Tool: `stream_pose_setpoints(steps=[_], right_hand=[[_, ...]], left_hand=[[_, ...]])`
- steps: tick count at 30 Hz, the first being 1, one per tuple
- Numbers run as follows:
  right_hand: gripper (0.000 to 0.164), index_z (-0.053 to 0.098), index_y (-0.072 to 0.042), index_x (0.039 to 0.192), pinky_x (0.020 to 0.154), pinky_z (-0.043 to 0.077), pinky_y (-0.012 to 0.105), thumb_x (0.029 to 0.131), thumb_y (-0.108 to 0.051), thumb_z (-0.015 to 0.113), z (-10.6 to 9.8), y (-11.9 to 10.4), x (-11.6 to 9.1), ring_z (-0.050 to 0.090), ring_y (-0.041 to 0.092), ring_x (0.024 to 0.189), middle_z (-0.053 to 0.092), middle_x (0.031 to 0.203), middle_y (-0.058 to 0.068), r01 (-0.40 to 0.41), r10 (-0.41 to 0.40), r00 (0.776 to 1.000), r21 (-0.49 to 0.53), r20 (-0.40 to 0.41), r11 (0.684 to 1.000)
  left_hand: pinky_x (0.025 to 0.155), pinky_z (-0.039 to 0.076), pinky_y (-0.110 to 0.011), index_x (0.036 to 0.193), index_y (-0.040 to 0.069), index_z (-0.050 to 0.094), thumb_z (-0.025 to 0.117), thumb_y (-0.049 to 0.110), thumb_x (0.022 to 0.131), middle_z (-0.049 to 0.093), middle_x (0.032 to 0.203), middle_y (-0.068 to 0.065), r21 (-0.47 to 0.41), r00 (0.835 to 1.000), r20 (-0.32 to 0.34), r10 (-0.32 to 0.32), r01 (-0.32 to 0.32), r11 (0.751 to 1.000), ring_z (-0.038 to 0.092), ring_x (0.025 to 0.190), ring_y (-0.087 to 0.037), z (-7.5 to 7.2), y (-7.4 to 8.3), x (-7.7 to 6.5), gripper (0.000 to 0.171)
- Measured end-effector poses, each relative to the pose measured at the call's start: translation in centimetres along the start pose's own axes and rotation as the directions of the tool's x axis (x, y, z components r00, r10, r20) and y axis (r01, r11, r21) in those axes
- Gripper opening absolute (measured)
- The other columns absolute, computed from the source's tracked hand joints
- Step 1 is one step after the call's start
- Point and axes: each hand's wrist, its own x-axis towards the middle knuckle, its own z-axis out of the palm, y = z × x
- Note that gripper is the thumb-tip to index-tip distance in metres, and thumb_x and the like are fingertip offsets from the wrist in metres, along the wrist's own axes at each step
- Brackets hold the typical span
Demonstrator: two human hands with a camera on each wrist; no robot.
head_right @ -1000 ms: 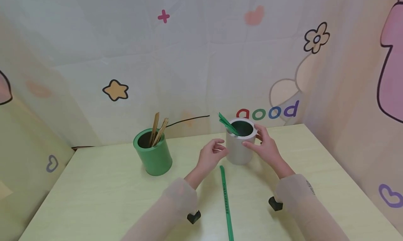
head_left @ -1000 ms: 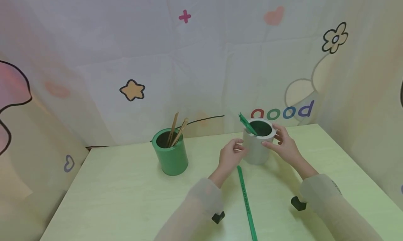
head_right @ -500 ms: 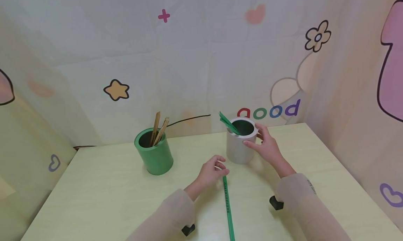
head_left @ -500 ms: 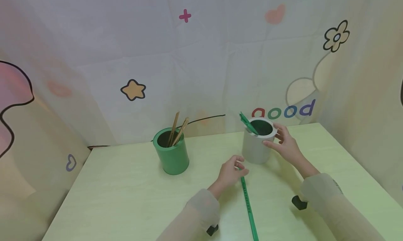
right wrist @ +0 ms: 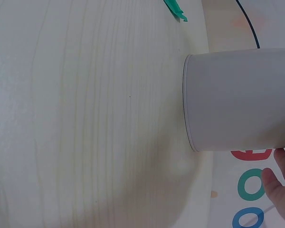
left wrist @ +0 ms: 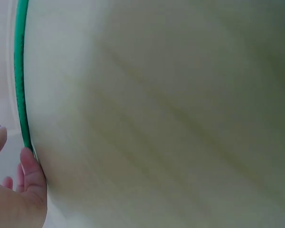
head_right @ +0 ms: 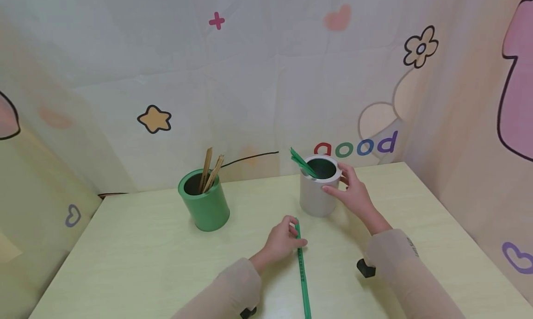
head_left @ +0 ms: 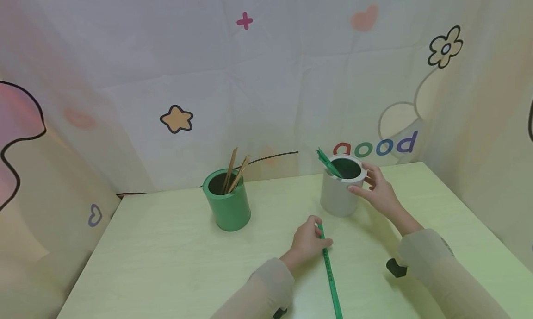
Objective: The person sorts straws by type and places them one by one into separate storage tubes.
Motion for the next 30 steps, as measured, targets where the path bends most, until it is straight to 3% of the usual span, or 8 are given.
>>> stream_pose_setpoints(steps=[14, 30], right_hand=[[0.082, 0.014, -0.013, 0.139, 0.095, 0.030, 0.059, 0.079, -0.036, 0.064, -0.04, -0.21, -0.04, 0.028, 0.045, 0.125, 0.020, 0.144, 0.020, -0.019, 0.019, 1.000, -0.007, 0.003, 1.000], [0.082, 0.014, -0.012, 0.139, 0.094, 0.032, 0.059, 0.079, -0.036, 0.064, -0.03, -0.03, 0.05, 0.028, 0.044, 0.126, 0.020, 0.145, 0.019, -0.019, 0.019, 1.000, 0.001, 0.006, 1.000]], left_hand=[[0.057, 0.038, -0.017, 0.101, 0.015, 0.049, 0.076, 0.019, 0.068, 0.051, 0.080, 0.004, 0.160, 0.996, -0.082, 0.026, -0.013, 0.987, 0.044, 0.066, -0.008, 0.89, 0.31, -0.38, 0.042], [0.050, 0.036, -0.016, 0.094, 0.011, 0.051, 0.074, 0.009, 0.068, 0.049, 0.063, 0.005, 0.197, 0.991, -0.134, 0.027, 0.000, 0.980, 0.043, 0.056, -0.007, 0.91, 0.83, -0.60, 0.035]])
